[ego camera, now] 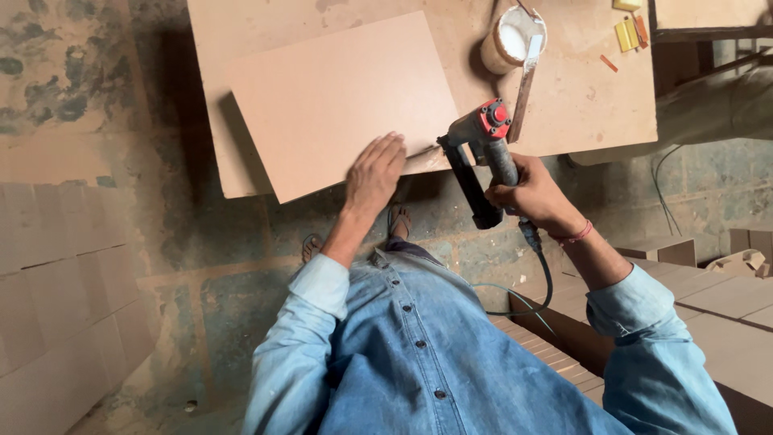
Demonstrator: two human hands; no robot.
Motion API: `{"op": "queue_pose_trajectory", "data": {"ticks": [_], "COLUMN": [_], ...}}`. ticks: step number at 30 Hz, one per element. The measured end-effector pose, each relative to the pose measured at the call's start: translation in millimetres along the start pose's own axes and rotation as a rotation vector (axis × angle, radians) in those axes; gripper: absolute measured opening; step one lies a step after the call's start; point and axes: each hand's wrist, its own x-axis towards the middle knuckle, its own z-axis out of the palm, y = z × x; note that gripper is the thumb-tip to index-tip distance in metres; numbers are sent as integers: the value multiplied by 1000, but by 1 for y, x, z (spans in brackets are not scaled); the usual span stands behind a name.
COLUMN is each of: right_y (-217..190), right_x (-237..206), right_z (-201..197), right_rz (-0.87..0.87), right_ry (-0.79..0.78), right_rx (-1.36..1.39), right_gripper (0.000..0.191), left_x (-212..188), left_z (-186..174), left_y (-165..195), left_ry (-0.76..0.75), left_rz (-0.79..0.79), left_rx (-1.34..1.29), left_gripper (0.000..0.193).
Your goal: The person applies glue to the edges of a cardboard box frame, places a flat cardboard panel on top, and secures it with a pneumatic nail gun. This process is repeated for multiple boxes.
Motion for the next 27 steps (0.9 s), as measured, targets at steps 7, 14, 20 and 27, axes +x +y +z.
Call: {"op": "queue_pose_trajectory", "data": {"ticks": [7, 14, 20, 27], "right_y": [-14, -19, -29, -39], "right_x": [-1, 1, -7, -13], "right_z": [33, 47, 57, 99], "right_rz": [-13, -7, 10, -14], "right_ry": [-62, -45, -35, -89], "right_rx": [-40, -104, -81, -104], "right_gripper": [47, 46, 46, 42], "left_x": [-25, -24, -28, -58], "left_z": [-50, -50, -56, -96], "left_y": [-23, -26, -30, -59], "left_ry": [12, 24, 26, 28], "left_rz": [-16, 0, 12, -18], "left_rx": [-28, -13, -22, -1], "left_gripper": [22, 20, 20, 17]}}
